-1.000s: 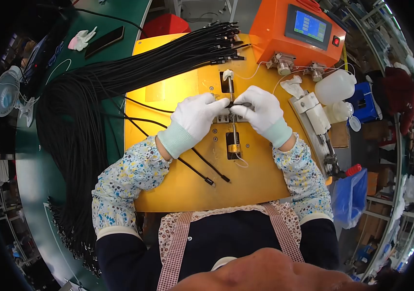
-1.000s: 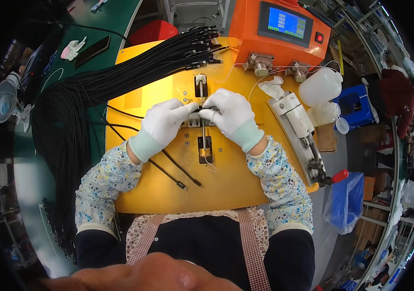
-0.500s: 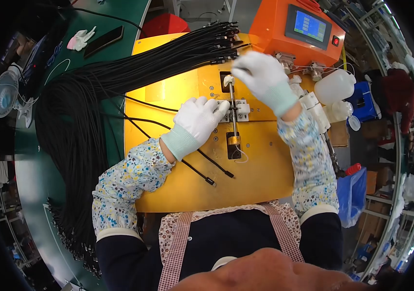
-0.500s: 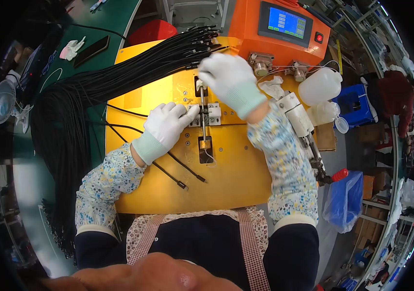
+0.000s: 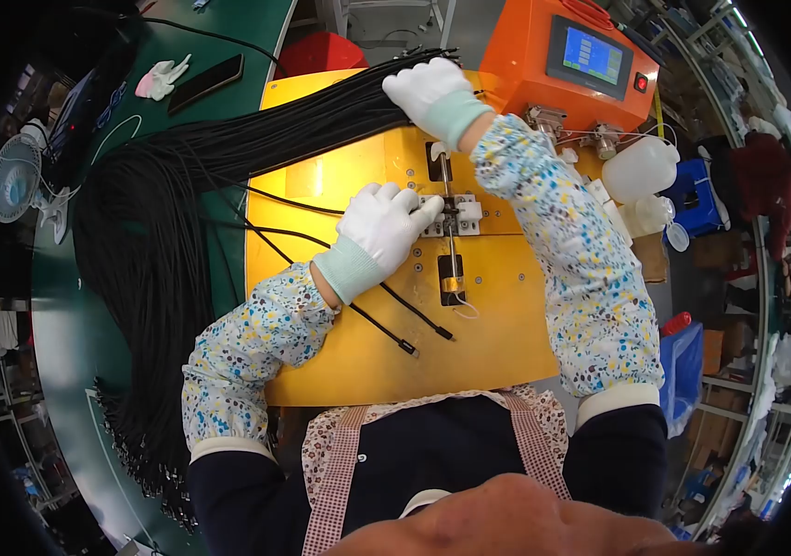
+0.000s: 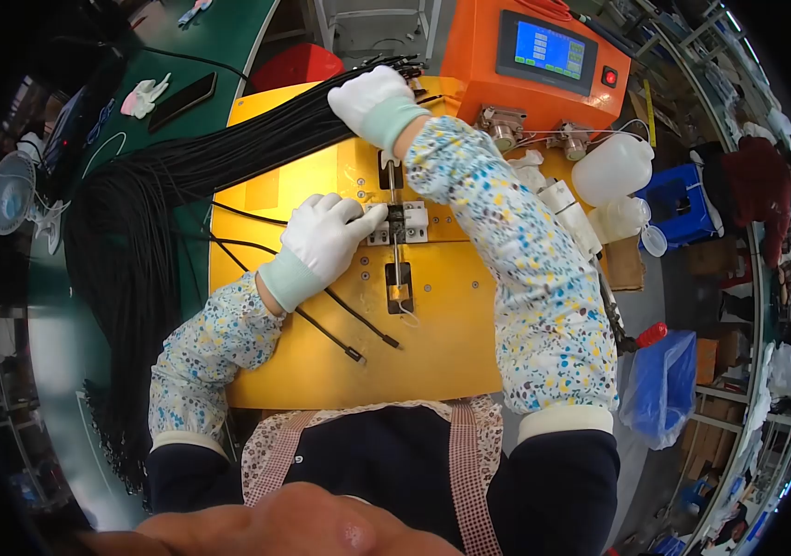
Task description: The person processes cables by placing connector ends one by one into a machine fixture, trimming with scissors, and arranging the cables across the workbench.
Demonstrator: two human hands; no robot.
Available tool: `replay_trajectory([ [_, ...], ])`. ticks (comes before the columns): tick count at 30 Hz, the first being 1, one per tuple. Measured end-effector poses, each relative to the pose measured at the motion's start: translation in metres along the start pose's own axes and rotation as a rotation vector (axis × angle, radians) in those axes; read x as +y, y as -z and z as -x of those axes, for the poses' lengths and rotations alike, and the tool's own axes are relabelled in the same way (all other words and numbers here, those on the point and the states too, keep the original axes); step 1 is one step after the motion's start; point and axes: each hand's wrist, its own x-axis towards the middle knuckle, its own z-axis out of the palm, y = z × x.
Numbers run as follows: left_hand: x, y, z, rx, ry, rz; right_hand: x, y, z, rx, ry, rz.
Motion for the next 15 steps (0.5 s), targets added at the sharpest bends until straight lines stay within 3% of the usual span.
replay_trajectory([
  [3, -0.005, -0.001, 0.002, 0.024, 0.009, 0.057, 0.011, 0.006, 0.018, 0.353, 0.002, -0.034],
  [9, -0.011, 0.007, -0.001, -0.030, 0.016, 0.075, -0.003, 0.036, 0.075, 0.349, -0.032, -0.222],
  [13, -0.018, 0.009, -0.004, -0.032, -0.060, 0.092, -0.012, 0.028, 0.093, 0.228, -0.226, -0.524],
  [15, -0.014, 0.015, -0.006, -0.202, 0.011, 0.090, -0.012, 0.027, 0.094, 0.185, -0.321, -0.581],
])
